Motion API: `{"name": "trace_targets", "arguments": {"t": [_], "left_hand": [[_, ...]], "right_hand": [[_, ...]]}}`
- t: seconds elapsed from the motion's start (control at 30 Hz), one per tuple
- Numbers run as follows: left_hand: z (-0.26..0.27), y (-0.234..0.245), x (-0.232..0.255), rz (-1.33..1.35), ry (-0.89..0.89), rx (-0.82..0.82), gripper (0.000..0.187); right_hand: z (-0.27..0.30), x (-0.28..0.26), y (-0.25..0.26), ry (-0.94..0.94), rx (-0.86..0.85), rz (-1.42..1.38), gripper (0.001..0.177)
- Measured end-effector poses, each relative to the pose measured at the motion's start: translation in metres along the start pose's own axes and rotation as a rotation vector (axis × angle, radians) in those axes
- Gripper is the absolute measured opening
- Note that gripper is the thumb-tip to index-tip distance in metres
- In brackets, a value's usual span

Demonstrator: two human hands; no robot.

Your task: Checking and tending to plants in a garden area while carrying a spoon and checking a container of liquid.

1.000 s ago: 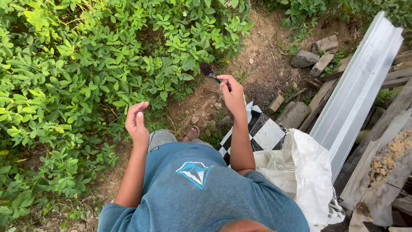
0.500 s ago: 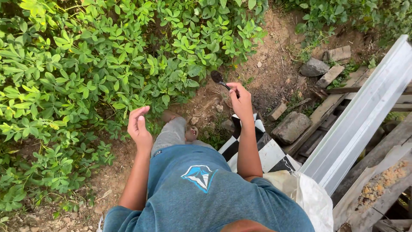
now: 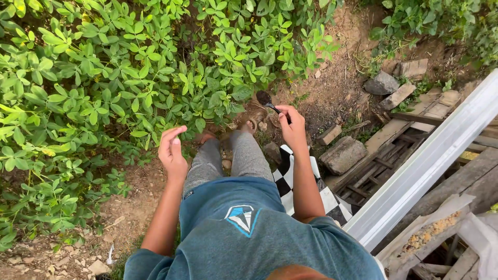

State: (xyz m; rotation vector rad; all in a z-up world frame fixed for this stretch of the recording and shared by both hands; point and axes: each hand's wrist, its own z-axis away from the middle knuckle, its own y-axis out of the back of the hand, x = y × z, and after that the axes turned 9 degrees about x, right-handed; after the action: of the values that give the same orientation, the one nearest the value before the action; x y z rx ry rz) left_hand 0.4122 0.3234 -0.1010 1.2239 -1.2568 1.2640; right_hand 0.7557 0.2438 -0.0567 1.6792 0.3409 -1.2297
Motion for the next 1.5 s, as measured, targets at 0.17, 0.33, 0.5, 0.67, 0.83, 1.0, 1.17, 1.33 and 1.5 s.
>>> {"name": "trace_targets", "arguments": {"t": [0.17,0.33,0.5,0.67,0.83,1.0,1.17,1.33,1.5], "left_hand": [[-0.004,-0.018,-0.019,0.007,0.063,0.042,0.025],[-0.019,-0.047,-0.028,0.000,0.065,0.135,0.025],[-0.032,-0.088,-0.059,-0.027,-0.012,0.293,0.026],[-0.028,-0.147,-0.103,-0.006,0.086,0.329,0.027],[-0.001,-0.180,-0.145,-0.098,0.217,0.251,0.029],[0.011,-0.186,-0.190,-0.122,0.286,0.360,0.031],[0.014,-0.178,-0.240,-0.144,0.312,0.378,0.032],[-0.007,-0.166,-0.267,-0.017,0.263,0.459,0.035],[-0.024,-0.159,-0.262,-0.003,0.193,0.402,0.039]], "right_hand": [[-0.043,0.027,-0.016,-0.018,-0.083,0.007,0.024],[-0.096,0.051,-0.035,0.027,-0.152,0.010,0.023],[-0.150,0.086,-0.053,0.082,-0.278,0.004,0.023],[-0.196,0.127,-0.042,0.130,-0.324,0.084,0.023],[-0.212,0.180,-0.045,0.085,-0.356,0.122,0.023],[-0.217,0.247,-0.070,0.075,-0.323,0.176,0.019],[-0.232,0.279,-0.103,0.171,-0.317,0.176,0.018],[-0.239,0.275,-0.129,0.253,-0.300,0.169,0.017],[-0.245,0.275,-0.145,0.214,-0.313,0.165,0.016]]}}
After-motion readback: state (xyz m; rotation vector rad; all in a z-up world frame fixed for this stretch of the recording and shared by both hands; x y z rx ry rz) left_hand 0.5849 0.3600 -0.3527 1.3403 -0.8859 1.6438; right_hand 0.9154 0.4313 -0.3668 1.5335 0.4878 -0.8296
